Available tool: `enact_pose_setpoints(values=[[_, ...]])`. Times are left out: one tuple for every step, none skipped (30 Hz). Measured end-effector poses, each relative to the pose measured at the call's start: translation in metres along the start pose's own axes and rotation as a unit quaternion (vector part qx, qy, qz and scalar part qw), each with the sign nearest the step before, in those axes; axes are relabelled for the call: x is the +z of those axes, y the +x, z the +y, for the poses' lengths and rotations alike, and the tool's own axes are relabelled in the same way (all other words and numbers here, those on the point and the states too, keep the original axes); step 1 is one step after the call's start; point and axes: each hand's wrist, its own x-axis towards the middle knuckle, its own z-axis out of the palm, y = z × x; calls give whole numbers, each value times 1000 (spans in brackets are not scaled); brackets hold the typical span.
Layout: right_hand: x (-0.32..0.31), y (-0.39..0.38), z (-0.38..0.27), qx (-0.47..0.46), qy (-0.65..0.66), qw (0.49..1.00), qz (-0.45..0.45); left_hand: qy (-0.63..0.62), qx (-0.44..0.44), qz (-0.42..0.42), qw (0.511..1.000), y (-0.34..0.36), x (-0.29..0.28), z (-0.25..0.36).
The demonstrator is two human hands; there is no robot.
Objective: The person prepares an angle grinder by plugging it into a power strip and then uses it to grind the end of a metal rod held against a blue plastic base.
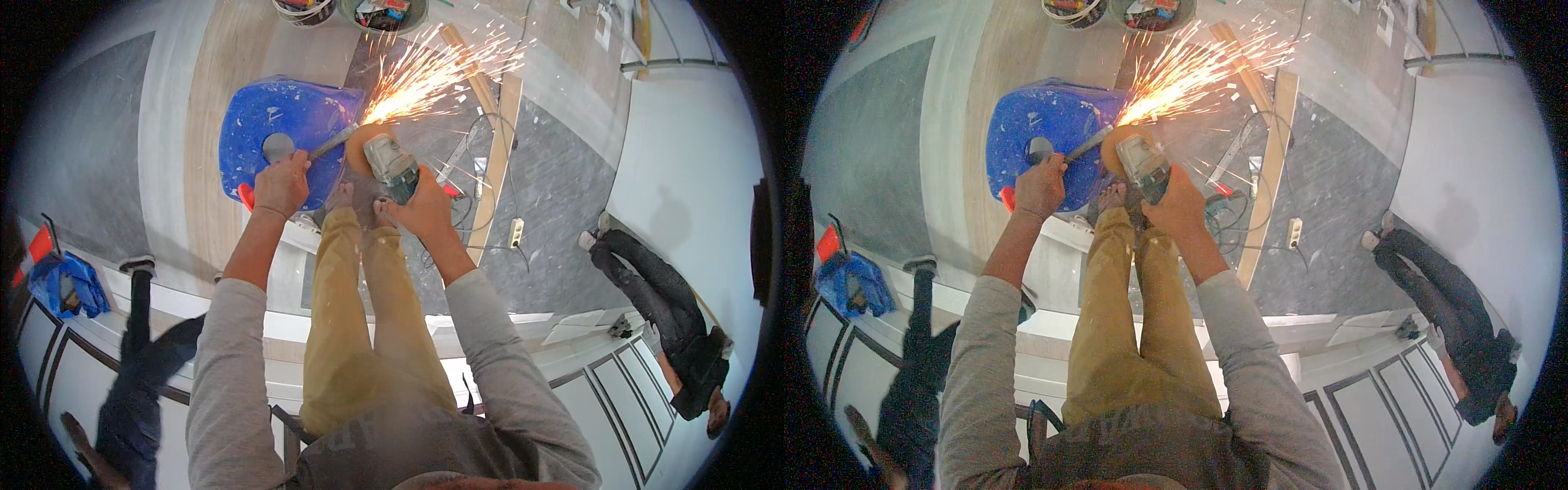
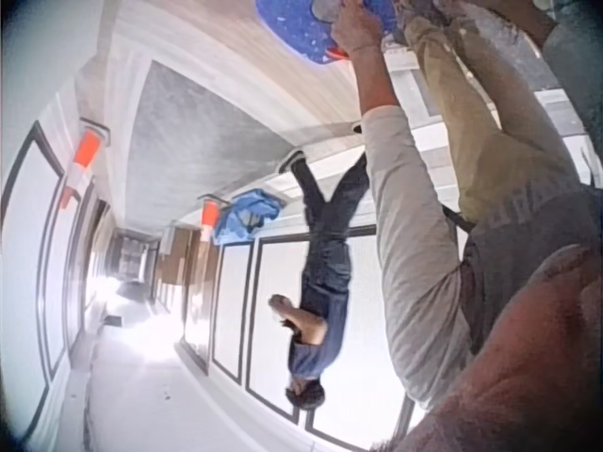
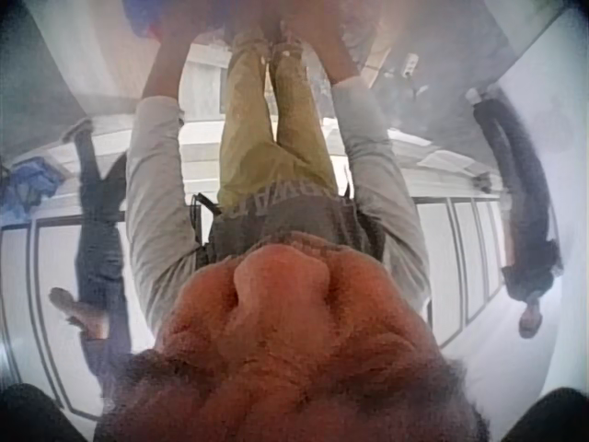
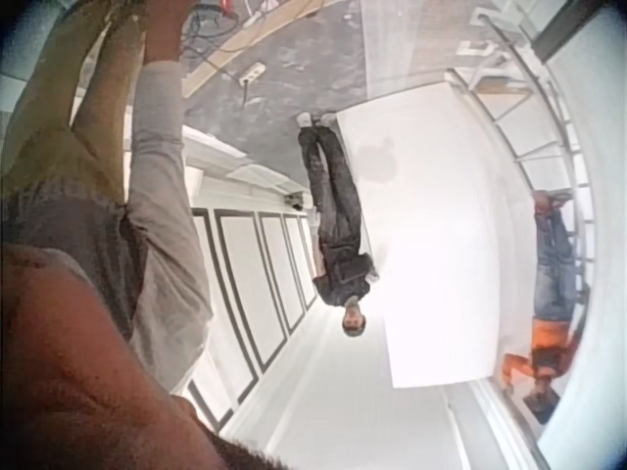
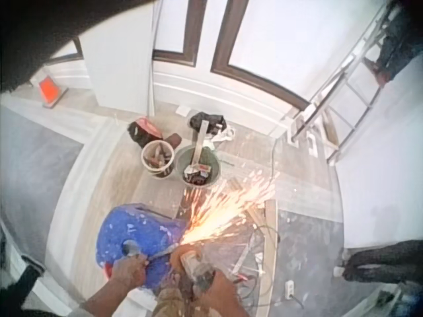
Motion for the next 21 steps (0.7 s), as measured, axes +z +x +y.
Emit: enact_pose_setpoints(values=[[0,0,1,4,2,1000,-7,-3,-6,-5,1000,1,0,0],[0,-1,-1,9,5,1000,-15,8,-7,-13,1000,0,-1,1],[0,0,-3,6,5,1000,-12,19,-8,-21,1000,0,-4,3],[0,3,-5,4,6,1000,-10,31,-9,-29,999,0,-5,4],[-1,6,-6,2,6,1000,-5,26,-10,-28,999,0,-4,4],[-1,7,-6,2,8,1000,-7,22,-11,-28,999,1,-3,4],[-2,8,-5,3,10,1000,-9,18,-12,-27,999,1,-2,4],[-1,10,-4,2,13,1000,-12,18,-9,-24,1000,1,-3,3],[0,8,-3,0,11,1000,-9,19,-6,-20,1000,1,-2,2],[1,5,-1,-2,9,1000,-6,19,-3,-16,1000,1,-3,2],[1,2,0,-3,7,1000,-4,23,-7,-21,1000,0,-3,2],[1,0,0,1,7,1000,-7,26,-11,-25,999,0,-3,2],[2,-3,0,5,7,1000,-10,30,-14,-30,999,0,-3,1],[1,-4,0,11,7,1000,-12,24,-13,-25,999,0,-3,2],[0,-3,0,7,4,1000,-10,18,-12,-21,1000,0,-3,2],[0,-1,0,3,2,1000,-9,12,-11,-16,1000,0,-3,2],[1,1,0,0,1,1000,-7,13,-10,-14,1000,0,-3,2],[1,3,0,1,3,1000,-9,15,-9,-11,1000,0,-3,3],[1,4,0,3,4,1000,-11,17,-8,-9,1000,0,-3,3],[1,6,-1,3,6,1000,-13,15,-7,-9,1000,0,-3,3],[2,5,-1,7,7,1000,-10,13,-6,-9,1000,0,-3,2]])
